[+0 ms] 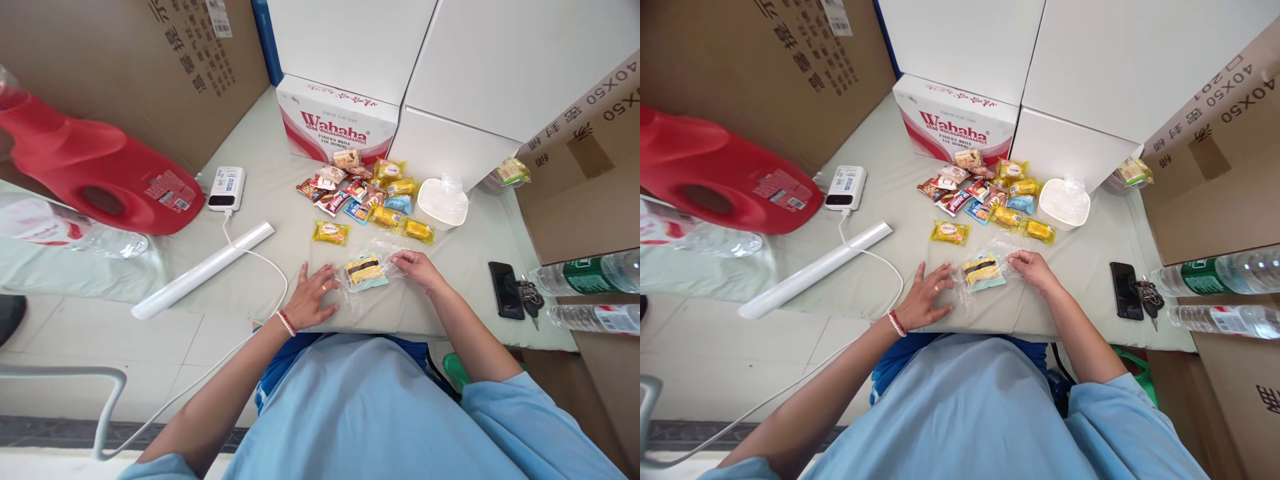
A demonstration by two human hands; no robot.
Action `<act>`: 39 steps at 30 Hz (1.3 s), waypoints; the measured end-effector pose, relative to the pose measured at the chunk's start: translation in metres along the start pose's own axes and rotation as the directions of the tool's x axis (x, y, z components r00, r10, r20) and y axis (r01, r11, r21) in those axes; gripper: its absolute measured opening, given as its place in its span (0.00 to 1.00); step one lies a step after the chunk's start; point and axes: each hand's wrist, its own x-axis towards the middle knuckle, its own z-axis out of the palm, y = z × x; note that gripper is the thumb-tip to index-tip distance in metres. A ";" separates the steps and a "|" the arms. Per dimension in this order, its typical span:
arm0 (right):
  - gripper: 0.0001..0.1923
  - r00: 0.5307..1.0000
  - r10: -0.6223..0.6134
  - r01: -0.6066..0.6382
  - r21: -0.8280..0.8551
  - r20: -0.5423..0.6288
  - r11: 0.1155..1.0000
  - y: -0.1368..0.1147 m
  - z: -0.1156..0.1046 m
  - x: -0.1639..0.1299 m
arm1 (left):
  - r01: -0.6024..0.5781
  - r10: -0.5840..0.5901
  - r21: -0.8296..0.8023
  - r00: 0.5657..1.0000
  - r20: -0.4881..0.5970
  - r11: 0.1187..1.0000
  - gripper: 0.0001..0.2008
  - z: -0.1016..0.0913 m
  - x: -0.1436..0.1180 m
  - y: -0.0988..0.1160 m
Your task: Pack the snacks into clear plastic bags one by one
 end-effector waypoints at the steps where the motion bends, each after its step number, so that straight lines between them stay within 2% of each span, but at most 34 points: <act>1: 0.25 1.000 0.008 -0.008 0.001 -0.005 1.000 0.000 0.000 0.000 | -0.006 0.006 0.004 1.000 0.021 1.000 0.27 0.000 0.001 0.000; 4: 0.25 1.000 0.020 -0.020 0.000 -0.016 1.000 0.001 0.000 0.000 | -0.005 0.003 0.041 0.999 0.044 0.999 0.38 0.000 0.007 0.003; 5: 0.26 1.000 0.024 -0.024 0.003 -0.019 1.000 0.001 0.000 0.000 | 0.006 -0.008 0.054 0.999 0.034 0.999 0.38 -0.001 0.008 0.004; 9: 0.26 0.998 0.044 -0.043 0.019 -0.034 0.999 0.002 -0.001 -0.001 | 0.095 -0.095 0.004 0.993 -0.065 0.995 0.15 -0.002 0.013 0.003; 14: 0.27 0.998 0.048 -0.049 -0.012 -0.051 0.999 0.004 -0.003 0.001 | 0.226 -0.265 -0.219 0.950 -0.167 0.949 0.17 -0.008 0.015 -0.007; 18: 0.27 0.998 0.022 -0.025 -0.059 -0.059 0.998 0.005 -0.003 0.003 | 0.278 -0.308 -0.200 0.941 -0.139 0.939 0.17 -0.014 0.016 -0.001; 21: 0.27 0.997 -0.001 -0.007 -0.120 -0.073 0.993 0.005 -0.002 0.003 | 0.299 -0.324 -0.160 0.932 -0.164 0.941 0.18 -0.013 0.018 0.009; 24: 0.27 0.996 -0.019 0.002 -0.195 -0.088 0.981 0.007 -0.004 0.004 | 0.386 -0.426 -0.200 0.873 -0.237 0.901 0.16 -0.008 0.021 0.012; 27: 0.25 0.993 -0.038 0.006 -0.283 -0.109 0.959 0.010 -0.007 0.005 | 0.483 -0.536 -0.234 0.788 -0.304 0.844 0.23 -0.003 0.023 0.010; 30: 0.21 0.987 -0.067 0.005 -0.398 -0.143 0.917 0.014 -0.011 0.005 | 0.528 -0.566 -0.206 0.753 -0.336 0.824 0.23 0.000 0.025 0.009; 33: 0.11 0.974 -0.113 -0.001 -0.503 -0.196 0.865 0.014 -0.011 0.005 | 0.571 -0.587 -0.167 0.718 -0.374 0.804 0.13 0.001 0.027 0.011; 35: 0.07 0.952 -0.220 0.051 -0.600 -0.211 0.798 0.010 -0.009 0.007 | 0.603 -0.598 -0.132 0.694 -0.400 0.787 0.08 0.002 0.027 0.014; 37: 0.10 0.913 -0.379 0.168 -0.707 -0.152 0.687 0.002 -0.004 0.010 | 0.630 -0.599 -0.096 0.665 -0.445 0.771 0.13 0.003 0.025 0.018; 39: 0.13 0.873 -0.488 0.307 -0.754 -0.020 0.581 -0.008 0.004 0.016 | 0.630 -0.563 -0.060 0.643 -0.519 0.774 0.18 0.004 0.022 0.025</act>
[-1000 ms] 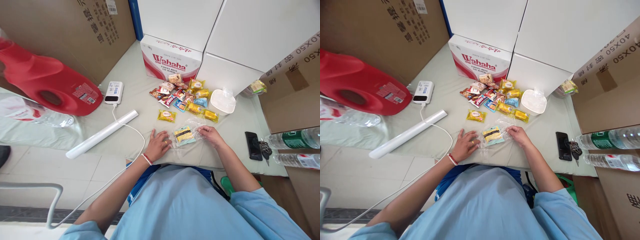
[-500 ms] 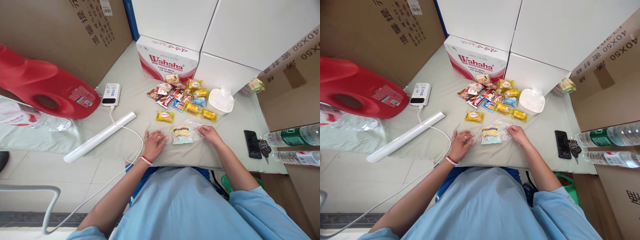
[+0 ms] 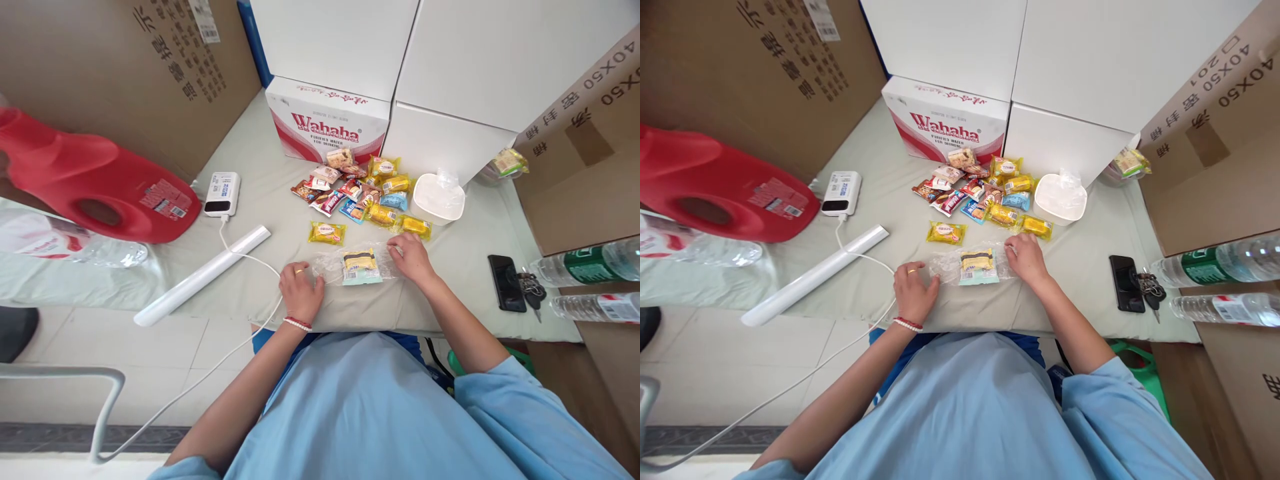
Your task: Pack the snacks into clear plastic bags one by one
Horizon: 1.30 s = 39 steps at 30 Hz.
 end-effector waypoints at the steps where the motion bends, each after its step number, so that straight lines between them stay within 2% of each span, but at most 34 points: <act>1: 0.14 0.997 -0.064 0.064 0.014 0.033 0.998 -0.005 0.002 0.006 | -0.025 0.025 0.008 0.999 -0.046 1.000 0.18 -0.002 -0.003 0.002; 3: 0.14 0.978 -0.158 0.151 0.057 0.133 0.987 -0.013 0.008 0.019 | -0.094 0.097 0.030 0.988 -0.119 0.995 0.16 -0.005 -0.011 0.006; 5: 0.15 0.949 -0.200 0.184 0.087 0.242 0.979 -0.019 0.016 0.031 | -0.196 0.201 0.053 0.972 -0.118 0.979 0.12 -0.009 -0.019 0.010; 7: 0.16 0.920 -0.201 0.172 0.115 0.335 0.978 -0.022 0.023 0.041 | -0.338 0.339 0.047 0.940 -0.027 0.940 0.11 -0.010 -0.026 0.015; 10: 0.12 0.887 -0.225 0.165 0.178 0.404 0.970 -0.025 0.028 0.047 | -0.532 0.528 -0.008 0.838 0.137 0.847 0.14 -0.009 -0.034 0.026; 12: 0.07 0.869 -0.271 0.193 0.220 0.414 0.956 -0.026 0.027 0.045 | -0.595 0.588 -0.026 0.787 0.184 0.804 0.18 -0.006 -0.036 0.033; 13: 0.06 0.859 -0.292 0.205 0.240 0.420 0.949 -0.026 0.026 0.043 | -0.605 0.598 -0.029 0.777 0.195 0.795 0.20 -0.004 -0.036 0.037; 18: 0.07 0.836 -0.319 0.213 0.271 0.447 0.939 -0.028 0.025 0.029 | -0.553 0.542 -0.033 0.800 0.258 0.832 0.22 0.005 -0.035 0.048; 20: 0.09 0.864 -0.285 0.197 0.241 0.415 0.950 -0.029 0.025 0.030 | -0.525 0.511 -0.025 0.814 0.277 0.851 0.22 0.007 -0.033 0.050; 22: 0.13 0.925 -0.244 0.209 0.149 0.290 0.967 -0.030 0.024 0.035 | -0.511 0.493 -0.014 0.821 0.289 0.859 0.21 0.008 -0.029 0.053; 24: 0.25 0.964 -0.219 0.218 0.019 0.150 0.976 -0.030 0.024 0.045 | -0.512 0.489 -0.003 0.819 0.302 0.859 0.20 0.008 -0.026 0.057; 25: 0.31 0.971 -0.204 0.210 -0.037 0.125 0.977 -0.031 0.025 0.052 | -0.515 0.489 0.001 0.816 0.308 0.857 0.20 0.007 -0.025 0.059; 27: 0.36 0.967 -0.162 0.182 -0.089 0.196 0.979 -0.032 0.028 0.064 | -0.515 0.486 0.012 0.816 0.314 0.857 0.19 0.006 -0.023 0.064; 28: 0.33 0.956 -0.143 0.171 -0.091 0.255 0.981 -0.032 0.029 0.070 | -0.511 0.479 0.023 0.820 0.312 0.859 0.19 0.005 -0.023 0.065; 30: 0.20 0.929 -0.133 0.170 -0.078 0.347 0.982 -0.033 0.030 0.079 | -0.494 0.456 0.056 0.836 0.306 0.868 0.18 0.004 -0.023 0.068; 32: 0.10 0.912 -0.150 0.184 -0.054 0.382 0.981 -0.036 0.027 0.082 | -0.478 0.430 0.093 0.847 0.312 0.874 0.18 0.003 -0.024 0.070; 35: 0.10 0.899 -0.182 0.207 -0.019 0.398 0.978 -0.046 0.014 0.072 | -0.481 0.424 0.100 0.838 0.343 0.871 0.19 0.003 -0.023 0.070; 39: 0.11 0.881 -0.266 0.317 -0.072 0.391 0.946 -0.067 0.005 0.030 | -0.474 0.435 0.012 0.819 0.375 0.881 0.17 0.008 -0.022 0.068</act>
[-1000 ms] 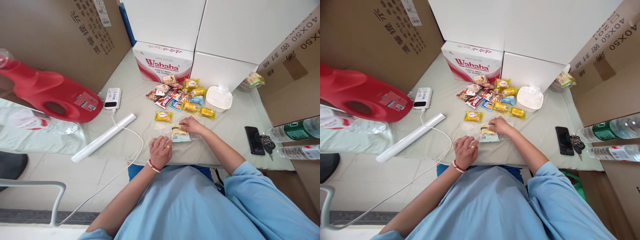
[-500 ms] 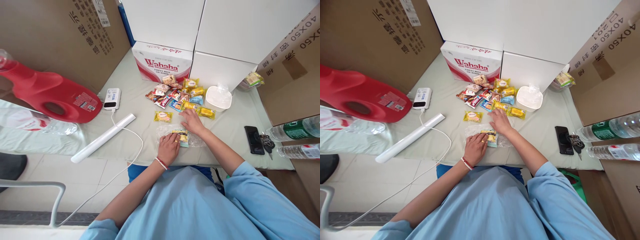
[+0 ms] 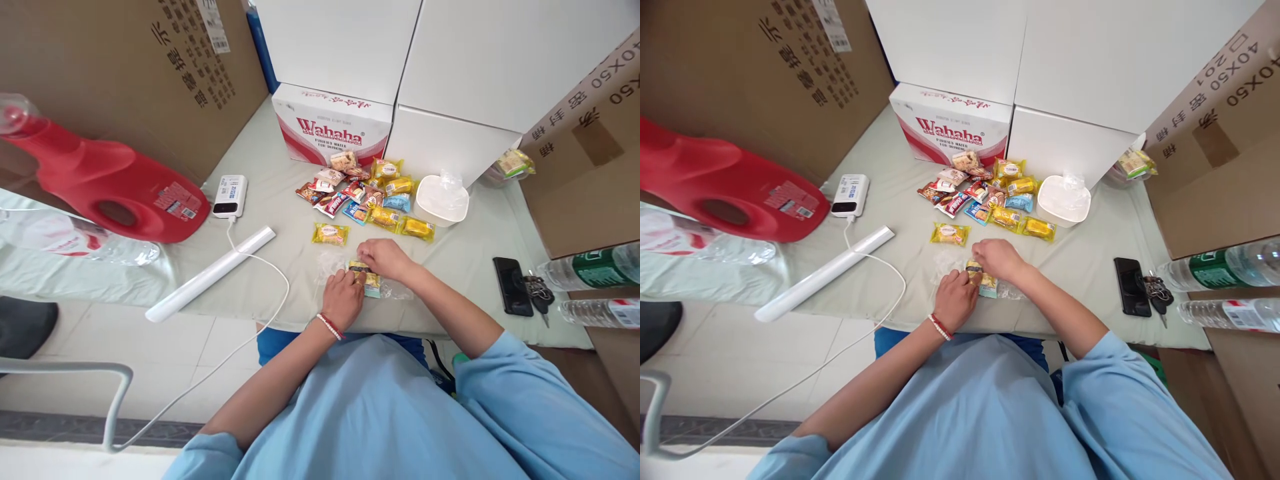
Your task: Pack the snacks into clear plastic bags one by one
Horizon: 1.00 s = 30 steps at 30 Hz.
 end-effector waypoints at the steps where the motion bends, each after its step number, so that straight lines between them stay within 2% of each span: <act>1: 0.12 1.000 -0.019 0.020 -0.029 0.012 0.999 -0.008 0.006 -0.009 | -0.004 0.004 -0.025 1.000 0.007 1.000 0.16 0.001 0.000 -0.001; 4: 0.14 0.998 -0.060 0.061 -0.006 0.029 0.998 -0.023 0.031 -0.033 | -0.026 0.028 -0.089 0.999 0.020 0.996 0.14 0.004 -0.002 -0.009; 7: 0.19 0.995 -0.091 0.092 0.049 -0.033 0.995 -0.025 0.053 -0.045 | -0.072 0.078 -0.171 0.996 0.031 0.983 0.15 0.003 -0.013 -0.025; 8: 0.20 0.994 -0.097 0.099 0.047 -0.050 0.994 -0.023 0.058 -0.047 | -0.052 0.056 -0.226 0.998 0.014 0.973 0.16 0.001 -0.017 -0.033; 10: 0.22 0.992 -0.110 0.112 0.024 -0.059 0.993 -0.021 0.063 -0.050 | 0.071 -0.098 -0.359 0.993 -0.059 0.931 0.17 -0.003 -0.023 -0.050; 11: 0.23 0.992 -0.115 0.116 0.013 -0.056 0.993 -0.020 0.063 -0.050 | 0.166 -0.232 -0.425 0.967 -0.108 0.890 0.18 -0.005 -0.024 -0.059; 13: 0.23 0.990 -0.133 0.133 -0.002 -0.047 0.991 -0.019 0.060 -0.050 | 0.339 -0.467 -0.475 0.865 -0.181 0.812 0.21 -0.009 -0.020 -0.073; 14: 0.22 0.988 -0.147 0.147 -0.004 -0.046 0.989 -0.020 0.057 -0.051 | 0.414 -0.546 -0.461 0.813 -0.200 0.785 0.23 -0.010 -0.015 -0.077; 16: 0.21 0.983 -0.177 0.177 0.002 -0.053 0.984 -0.021 0.051 -0.051 | 0.512 -0.617 -0.407 0.765 -0.185 0.756 0.25 -0.013 -0.003 -0.079; 17: 0.21 0.980 -0.192 0.192 0.007 -0.055 0.981 -0.022 0.048 -0.051 | 0.534 -0.622 -0.383 0.768 -0.153 0.754 0.24 -0.014 0.002 -0.078; 19: 0.21 0.976 -0.210 0.211 0.014 -0.049 0.977 -0.024 0.044 -0.050 | 0.525 -0.584 -0.364 0.809 -0.068 0.769 0.17 -0.017 0.010 -0.073; 23: 0.20 0.974 -0.223 0.224 0.010 -0.035 0.975 -0.025 0.045 -0.049 | 0.476 -0.505 -0.421 0.862 0.049 0.772 0.08 -0.025 0.013 -0.059; 26: 0.20 0.970 -0.239 0.241 0.030 -0.052 0.970 -0.026 0.048 -0.049 | 0.460 -0.487 -0.467 0.871 0.070 0.755 0.09 -0.027 0.017 -0.049; 30: 0.21 0.946 -0.313 0.322 0.118 -0.085 0.939 -0.024 0.049 -0.054 | 0.420 -0.454 -0.513 0.889 0.064 0.749 0.13 -0.019 0.029 -0.030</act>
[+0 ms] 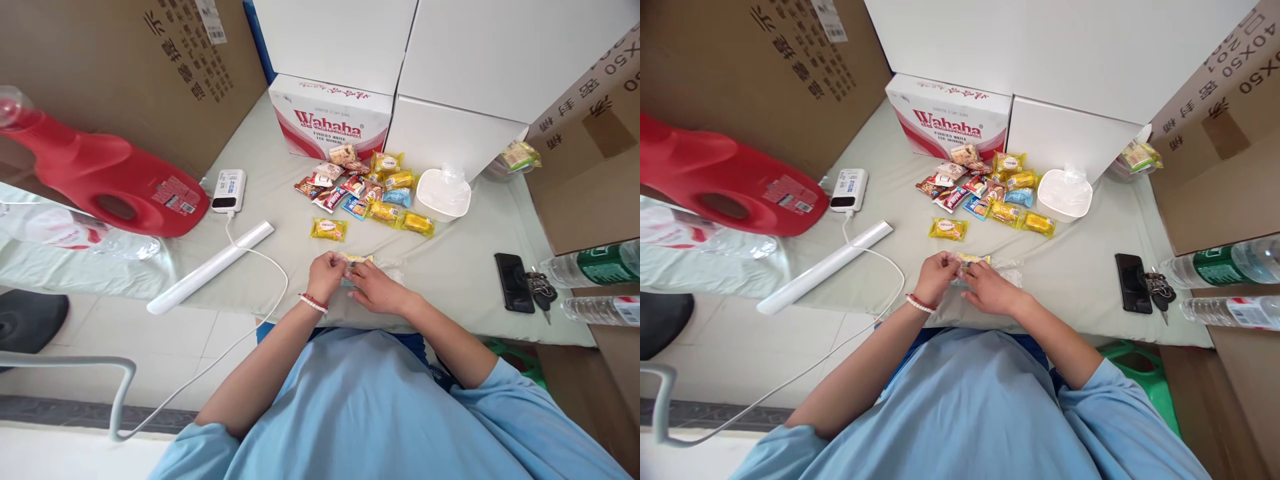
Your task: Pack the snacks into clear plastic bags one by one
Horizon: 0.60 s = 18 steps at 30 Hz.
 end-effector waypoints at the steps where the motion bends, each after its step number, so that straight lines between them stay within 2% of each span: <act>1: 0.21 1.000 -0.030 0.030 0.040 -0.006 0.999 0.001 -0.001 -0.002 | -0.018 0.018 -0.003 1.000 0.006 1.000 0.14 0.005 0.000 0.004; 5: 0.19 0.995 -0.078 0.094 0.275 -0.070 0.957 0.011 -0.004 -0.015 | -0.120 0.119 0.023 0.992 0.038 0.992 0.15 0.020 -0.011 0.018; 7: 0.18 0.990 0.015 0.044 0.401 -0.142 0.915 0.017 -0.002 -0.022 | -0.204 0.197 0.123 0.978 0.067 0.971 0.17 0.024 -0.021 0.024; 8: 0.17 0.973 0.108 -0.005 0.452 -0.204 0.892 0.019 0.000 -0.025 | -0.246 0.232 0.210 0.969 0.088 0.946 0.18 0.026 -0.026 0.026; 9: 0.17 0.932 0.231 -0.068 0.489 -0.281 0.870 0.021 0.003 -0.029 | -0.280 0.257 0.311 0.960 0.113 0.908 0.20 0.027 -0.031 0.028; 10: 0.17 0.854 0.369 -0.146 0.511 -0.368 0.847 0.023 0.005 -0.033 | -0.304 0.271 0.411 0.953 0.137 0.860 0.21 0.028 -0.035 0.029; 12: 0.14 0.632 0.591 -0.342 0.503 -0.501 0.793 0.025 0.012 -0.042 | -0.322 0.273 0.551 0.947 0.171 0.770 0.23 0.031 -0.041 0.030; 13: 0.13 0.544 0.654 -0.448 0.477 -0.526 0.756 0.024 0.015 -0.047 | -0.328 0.273 0.589 0.944 0.183 0.738 0.24 0.032 -0.043 0.029; 14: 0.13 0.499 0.694 -0.544 0.436 -0.518 0.717 0.024 0.018 -0.052 | -0.335 0.275 0.615 0.942 0.193 0.714 0.24 0.034 -0.044 0.028; 15: 0.15 0.501 0.722 -0.620 0.384 -0.477 0.684 0.022 0.020 -0.056 | -0.340 0.278 0.632 0.940 0.199 0.697 0.24 0.036 -0.045 0.027; 18: 0.13 0.628 0.741 -0.705 0.229 -0.239 0.671 0.013 0.024 -0.066 | -0.348 0.284 0.657 0.936 0.207 0.669 0.24 0.041 -0.044 0.022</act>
